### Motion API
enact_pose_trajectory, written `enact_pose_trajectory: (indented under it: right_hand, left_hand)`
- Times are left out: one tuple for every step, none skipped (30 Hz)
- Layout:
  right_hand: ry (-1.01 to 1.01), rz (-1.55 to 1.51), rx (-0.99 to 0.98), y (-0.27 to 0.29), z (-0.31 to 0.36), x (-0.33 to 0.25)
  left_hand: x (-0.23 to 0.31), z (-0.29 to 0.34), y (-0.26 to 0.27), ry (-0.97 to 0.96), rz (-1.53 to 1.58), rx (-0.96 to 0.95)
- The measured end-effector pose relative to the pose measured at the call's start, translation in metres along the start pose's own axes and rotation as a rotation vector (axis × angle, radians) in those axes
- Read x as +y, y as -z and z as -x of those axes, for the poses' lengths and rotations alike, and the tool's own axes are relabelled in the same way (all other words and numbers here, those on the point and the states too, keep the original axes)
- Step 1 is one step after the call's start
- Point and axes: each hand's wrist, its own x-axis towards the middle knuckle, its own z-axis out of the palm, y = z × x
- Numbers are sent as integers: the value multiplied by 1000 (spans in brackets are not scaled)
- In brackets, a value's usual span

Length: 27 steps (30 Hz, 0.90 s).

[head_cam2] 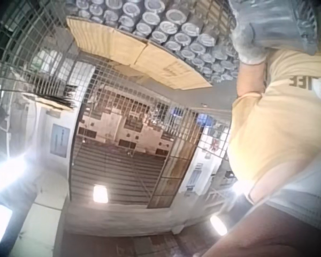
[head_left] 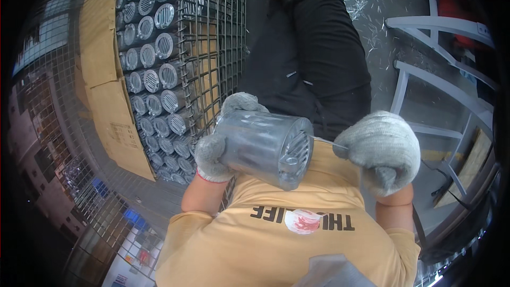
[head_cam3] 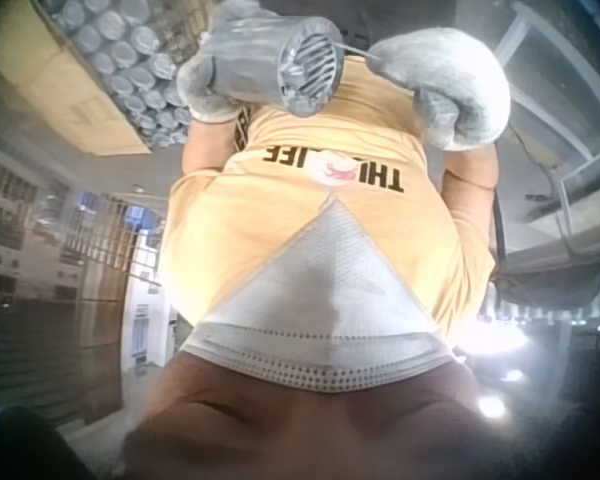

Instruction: The recorder uses a small manual hook tool to deburr the internal grooves of cylindrical metal components in a factory setting.

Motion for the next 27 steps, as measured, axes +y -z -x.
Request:
enact_pose_trajectory:
  right_hand:
    - [55,23,-23,0,-3,0]
    - [114,43,-48,-1,-7,-1]
    - [114,41,-48,-2,-10,-5]
    - [182,268,-104,-4,-14,-14]
    - [244,499,-161,-5,-18,-24]
    - [182,538,-292,-5,-21,-34]
    - [180,537,-293,-3,-21,-32]
    - [202,533,-321,-1,-16,-26]
    - [218,534,-347,3,-9,-20]
    - [-264,-129,-121,-6,44,12]
    - [-270,-125,-116,-13,49,25]
    - [-286,-450,100,-21,47,36]
    - [-296,-773,319,-25,47,42]
    - [-276,-734,313,-26,37,31]
    - [-249,-698,308,-22,25,20]
    - [-166,-594,270,-20,24,20]
    - [-89,-485,238,-19,23,18]
    - [-91,-484,239,-22,23,11]
    - [-172,-390,260,-28,26,1]
    - [-249,-296,281,-30,25,-5]
    - [-247,-296,282,-23,20,-5]
    - [-84,-152,115,-12,12,-2]
    - [78,-7,-54,-5,10,0]
    - [78,-8,-55,-3,13,0]
    - [141,157,-155,-1,16,0]
    - [203,323,-254,0,18,-1]
    - [202,323,-254,0,17,-1]
  left_hand:
    - [0,-1,-1,4,1,-2]
    - [0,-1,-2,7,-12,15]
    - [0,-1,-2,10,-26,32]
    - [1,-1,-1,10,-27,33]
    - [2,-2,-1,12,-90,31]
    - [2,-3,-1,15,-153,28]
    - [3,-3,-4,17,-151,29]
    - [4,1,-9,35,-158,67]
    - [5,1,-13,58,-162,99]
    - [6,-2,-13,62,-156,91]
    - [5,-5,-11,55,-87,43]
    - [5,-4,-10,40,-24,3]
    - [5,-5,-7,38,-27,7]
    - [5,-7,-3,-2,-23,6]
    - [7,-9,-3,-46,-26,5]
    - [9,-7,-7,-51,-26,61]
    - [8,-7,-7,-50,-25,62]
    - [8,-8,-6,-84,-46,49]
    - [7,-9,-6,-117,-66,36]
    - [8,-9,-6,-117,-68,35]
    - [8,-8,-7,-113,-79,53]
    - [8,-7,-7,-108,-89,72]
    - [10,-6,-9,-108,-89,72]
    - [12,-5,-12,-77,-95,88]
    - [13,-4,-13,-46,-100,103]
    - [13,-5,-12,-46,-100,104]
    - [14,-6,-11,-59,-86,94]
